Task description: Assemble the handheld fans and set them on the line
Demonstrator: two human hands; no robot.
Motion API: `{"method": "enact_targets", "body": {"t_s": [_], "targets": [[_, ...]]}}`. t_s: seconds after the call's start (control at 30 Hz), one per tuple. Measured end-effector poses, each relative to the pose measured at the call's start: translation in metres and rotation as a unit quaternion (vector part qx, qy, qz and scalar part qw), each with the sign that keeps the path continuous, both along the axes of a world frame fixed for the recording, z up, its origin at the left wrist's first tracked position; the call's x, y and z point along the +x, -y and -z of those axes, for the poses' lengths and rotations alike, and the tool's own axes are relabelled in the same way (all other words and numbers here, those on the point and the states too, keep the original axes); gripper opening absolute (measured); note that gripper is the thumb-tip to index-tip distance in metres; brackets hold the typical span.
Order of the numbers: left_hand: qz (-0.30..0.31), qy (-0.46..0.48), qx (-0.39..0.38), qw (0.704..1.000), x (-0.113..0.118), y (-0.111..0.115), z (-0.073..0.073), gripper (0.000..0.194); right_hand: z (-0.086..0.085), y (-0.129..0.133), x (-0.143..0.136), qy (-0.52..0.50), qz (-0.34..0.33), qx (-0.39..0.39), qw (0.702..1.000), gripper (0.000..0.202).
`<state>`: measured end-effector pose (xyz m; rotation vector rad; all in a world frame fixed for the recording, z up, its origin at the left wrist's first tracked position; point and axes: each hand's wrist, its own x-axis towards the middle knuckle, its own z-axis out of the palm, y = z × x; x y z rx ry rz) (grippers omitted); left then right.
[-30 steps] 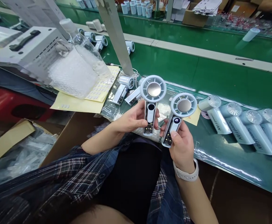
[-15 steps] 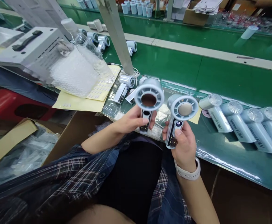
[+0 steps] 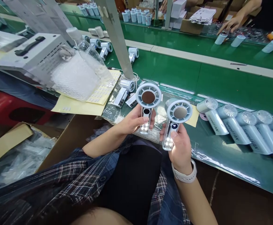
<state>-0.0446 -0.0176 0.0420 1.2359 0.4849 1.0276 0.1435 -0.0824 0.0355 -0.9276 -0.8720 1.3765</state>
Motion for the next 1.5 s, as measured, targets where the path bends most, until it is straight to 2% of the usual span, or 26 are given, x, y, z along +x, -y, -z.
{"method": "enact_targets", "body": {"t_s": [0.13, 0.23, 0.3, 0.37, 0.47, 0.6, 0.73, 0.9, 0.93, 0.97, 1.03, 1.17, 1.27, 1.33, 1.5], "targets": [[-0.006, -0.006, -0.011, 1.000, 0.000, 0.000, -0.001, 0.054, -0.001, -0.001, 0.000, -0.010, -0.003, 0.002, 1.000, 0.028], [-0.065, -0.006, -0.053, 0.996, 0.001, 0.000, -0.001, 0.058, -0.001, -0.001, 0.001, -0.011, -0.003, 0.004, 1.000, 0.025], [-0.100, 0.003, -0.106, 0.989, 0.004, 0.001, -0.001, 0.057, 0.000, -0.001, 0.001, -0.008, -0.028, 0.004, 1.000, 0.027], [-0.089, 0.017, -0.158, 0.983, 0.009, 0.004, -0.001, 0.058, 0.003, 0.000, 0.000, 0.009, -0.045, 0.008, 0.999, 0.030], [-0.033, 0.037, -0.193, 0.980, 0.019, 0.008, -0.002, 0.063, 0.007, 0.001, 0.000, 0.044, -0.038, 0.015, 0.998, 0.035], [-0.031, 0.032, -0.163, 0.986, 0.030, 0.012, -0.003, 0.062, 0.008, 0.002, 0.000, 0.119, -0.021, 0.028, 0.992, 0.046], [-0.048, 0.013, -0.162, 0.986, 0.034, 0.012, 0.001, 0.069, 0.008, 0.002, -0.001, 0.174, -0.010, 0.068, 0.982, 0.046], [-0.176, -0.042, -0.119, 0.976, 0.037, 0.010, 0.017, 0.083, 0.015, 0.005, -0.009, 0.256, 0.022, 0.074, 0.964, 0.045], [-0.184, -0.050, -0.112, 0.975, 0.037, 0.009, 0.019, 0.083, 0.016, 0.005, -0.010, 0.262, 0.034, 0.072, 0.962, 0.045], [-0.178, -0.052, -0.112, 0.976, 0.038, 0.008, 0.021, 0.082, 0.017, 0.005, -0.010, 0.256, 0.044, 0.068, 0.963, 0.045], [-0.128, -0.036, -0.135, 0.982, 0.036, 0.006, 0.020, 0.080, 0.015, 0.003, -0.007, 0.210, 0.045, 0.053, 0.975, 0.040], [-0.007, 0.035, -0.194, 0.980, 0.021, 0.007, 0.005, 0.063, -0.004, -0.003, 0.010, 0.033, -0.001, 0.013, 0.999, 0.036], [0.067, 0.041, -0.160, 0.984, 0.007, 0.012, -0.013, 0.057, -0.018, -0.006, 0.021, -0.030, -0.020, 0.008, 0.999, 0.046], [0.078, 0.016, -0.127, 0.989, -0.001, 0.016, -0.026, 0.054, -0.023, -0.007, 0.023, -0.032, 0.002, 0.019, 0.999, 0.044], [0.042, -0.008, -0.086, 0.995, -0.011, 0.023, -0.052, 0.056, -0.029, -0.002, 0.018, -0.034, 0.039, 0.006, 0.999, 0.035]]}}
